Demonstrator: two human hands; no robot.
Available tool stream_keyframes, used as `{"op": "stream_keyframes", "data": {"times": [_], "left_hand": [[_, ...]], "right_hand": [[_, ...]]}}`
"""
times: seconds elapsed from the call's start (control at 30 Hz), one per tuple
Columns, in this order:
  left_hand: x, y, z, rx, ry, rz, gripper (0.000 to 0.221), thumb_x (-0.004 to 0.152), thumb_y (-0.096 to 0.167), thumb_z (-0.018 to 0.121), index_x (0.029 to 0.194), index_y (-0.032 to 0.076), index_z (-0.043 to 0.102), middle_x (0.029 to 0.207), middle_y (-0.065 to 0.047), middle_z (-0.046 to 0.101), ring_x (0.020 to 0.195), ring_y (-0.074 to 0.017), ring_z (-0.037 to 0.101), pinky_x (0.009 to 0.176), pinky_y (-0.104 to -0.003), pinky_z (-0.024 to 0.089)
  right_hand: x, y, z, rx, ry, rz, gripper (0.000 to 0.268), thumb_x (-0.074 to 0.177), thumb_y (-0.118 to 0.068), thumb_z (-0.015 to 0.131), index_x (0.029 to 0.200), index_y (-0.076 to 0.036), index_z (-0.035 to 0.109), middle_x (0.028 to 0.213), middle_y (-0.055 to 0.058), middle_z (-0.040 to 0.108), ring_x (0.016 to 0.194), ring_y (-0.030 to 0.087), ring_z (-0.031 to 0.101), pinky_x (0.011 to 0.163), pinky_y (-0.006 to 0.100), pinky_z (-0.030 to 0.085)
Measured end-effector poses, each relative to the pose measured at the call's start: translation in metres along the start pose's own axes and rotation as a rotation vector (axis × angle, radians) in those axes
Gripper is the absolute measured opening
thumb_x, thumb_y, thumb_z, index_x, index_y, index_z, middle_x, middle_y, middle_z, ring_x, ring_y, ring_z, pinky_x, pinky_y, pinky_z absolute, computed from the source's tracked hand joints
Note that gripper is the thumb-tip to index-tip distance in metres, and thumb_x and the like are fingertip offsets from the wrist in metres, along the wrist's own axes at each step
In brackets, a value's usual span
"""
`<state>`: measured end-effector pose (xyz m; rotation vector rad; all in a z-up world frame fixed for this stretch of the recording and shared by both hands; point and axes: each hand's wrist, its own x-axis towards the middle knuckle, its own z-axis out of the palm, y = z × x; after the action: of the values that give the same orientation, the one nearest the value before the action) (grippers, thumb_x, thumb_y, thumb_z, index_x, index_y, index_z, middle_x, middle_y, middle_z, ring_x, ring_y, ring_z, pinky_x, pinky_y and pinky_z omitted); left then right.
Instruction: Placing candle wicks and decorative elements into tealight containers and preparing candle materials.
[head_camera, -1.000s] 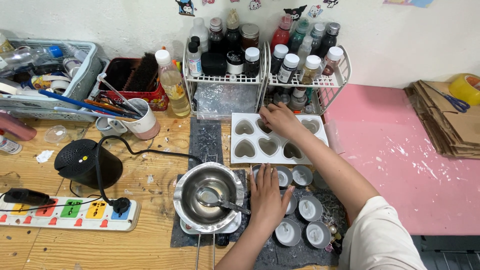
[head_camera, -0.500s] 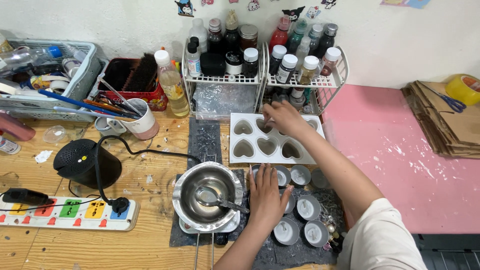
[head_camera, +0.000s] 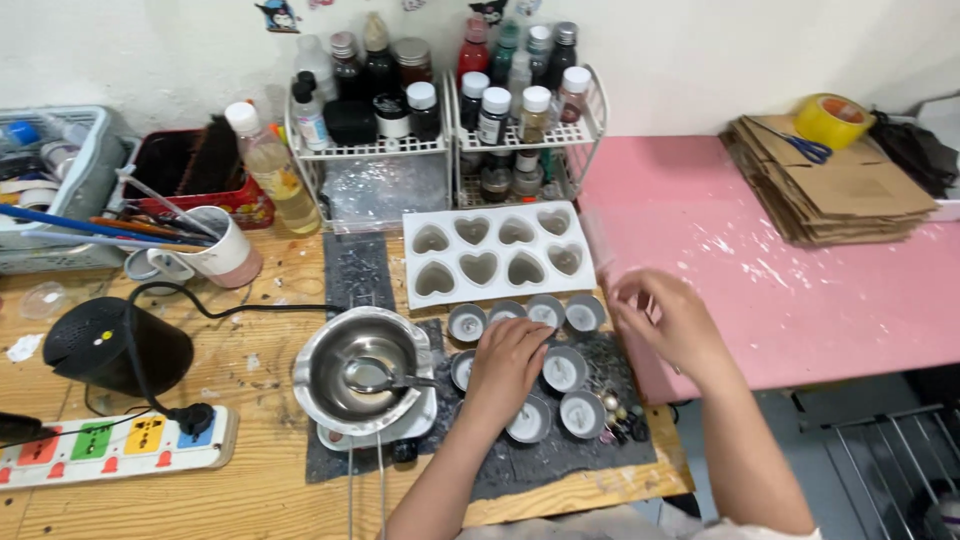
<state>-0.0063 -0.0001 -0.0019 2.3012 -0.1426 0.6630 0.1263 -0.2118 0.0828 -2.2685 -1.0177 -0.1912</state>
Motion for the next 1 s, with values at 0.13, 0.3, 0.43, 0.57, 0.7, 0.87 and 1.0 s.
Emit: {"op": "stream_keyframes", "data": {"times": [0.13,0.3,0.43,0.57,0.7,0.87,1.0], "left_hand": [[-0.003,0.01,0.009,-0.024,-0.068,0.071,0.026,0.091,0.014,0.068,0.116,0.009,0.073,0.115,-0.007,0.07,0.116,-0.029,0.061,0.105,-0.044,0.043],[-0.01,0.018,0.017,-0.015,-0.13,0.129,0.018,0.095,0.016,0.068,0.111,0.01,0.073,0.108,-0.003,0.073,0.107,-0.0234,0.065,0.094,-0.041,0.045],[-0.012,0.019,0.017,-0.031,-0.136,0.164,0.018,0.095,0.017,0.068,0.111,0.009,0.073,0.109,-0.004,0.072,0.109,-0.0238,0.064,0.096,-0.041,0.045],[-0.012,0.021,0.015,-0.023,-0.136,0.146,0.02,0.095,0.018,0.068,0.113,0.01,0.073,0.11,-0.004,0.072,0.11,-0.0243,0.064,0.097,-0.042,0.045],[-0.009,0.03,0.008,-0.056,-0.075,0.135,0.031,0.095,0.02,0.068,0.122,0.007,0.071,0.117,-0.01,0.07,0.114,-0.0297,0.061,0.1,-0.044,0.043],[-0.01,0.035,0.012,-0.28,-0.137,-0.001,0.032,0.095,0.022,0.071,0.124,0.007,0.072,0.117,-0.011,0.071,0.112,-0.0286,0.066,0.093,-0.042,0.049],[-0.012,0.025,0.021,-0.595,-0.112,-0.177,0.018,0.093,0.016,0.075,0.109,0.008,0.079,0.105,-0.007,0.076,0.096,-0.0187,0.074,0.082,-0.032,0.057]], "right_hand": [[-0.054,0.034,0.028,-0.022,-0.138,0.162,0.017,0.086,-0.015,0.075,0.102,-0.01,0.07,0.094,0.007,0.074,0.084,0.02,0.072,0.076,0.033,0.061],[-0.078,0.029,0.047,-0.111,-0.062,0.065,0.033,0.077,-0.011,0.078,0.108,-0.006,0.068,0.101,0.015,0.071,0.097,0.036,0.066,0.087,0.044,0.051],[-0.083,0.029,0.053,-0.15,-0.004,0.097,0.031,0.076,-0.011,0.08,0.105,-0.008,0.07,0.098,0.012,0.072,0.095,0.034,0.065,0.087,0.043,0.049],[-0.09,0.039,0.059,-0.029,0.02,0.13,0.03,0.079,-0.011,0.081,0.107,-0.008,0.07,0.095,0.009,0.076,0.086,0.026,0.071,0.084,0.038,0.051],[-0.098,0.029,0.058,0.316,0.145,0.239,0.029,0.082,-0.002,0.077,0.11,-0.005,0.072,0.101,0.006,0.077,0.089,0.014,0.075,0.08,0.028,0.06],[-0.105,0.019,0.067,0.545,0.206,0.17,0.024,0.08,0.006,0.079,0.103,-0.002,0.075,0.102,0.009,0.075,0.094,0.015,0.071,0.082,0.028,0.058],[-0.105,0.022,0.082,0.721,0.236,0.052,0.019,0.082,0.009,0.08,0.098,0.0,0.075,0.106,0.013,0.073,0.097,0.017,0.071,0.082,0.029,0.059]]}}
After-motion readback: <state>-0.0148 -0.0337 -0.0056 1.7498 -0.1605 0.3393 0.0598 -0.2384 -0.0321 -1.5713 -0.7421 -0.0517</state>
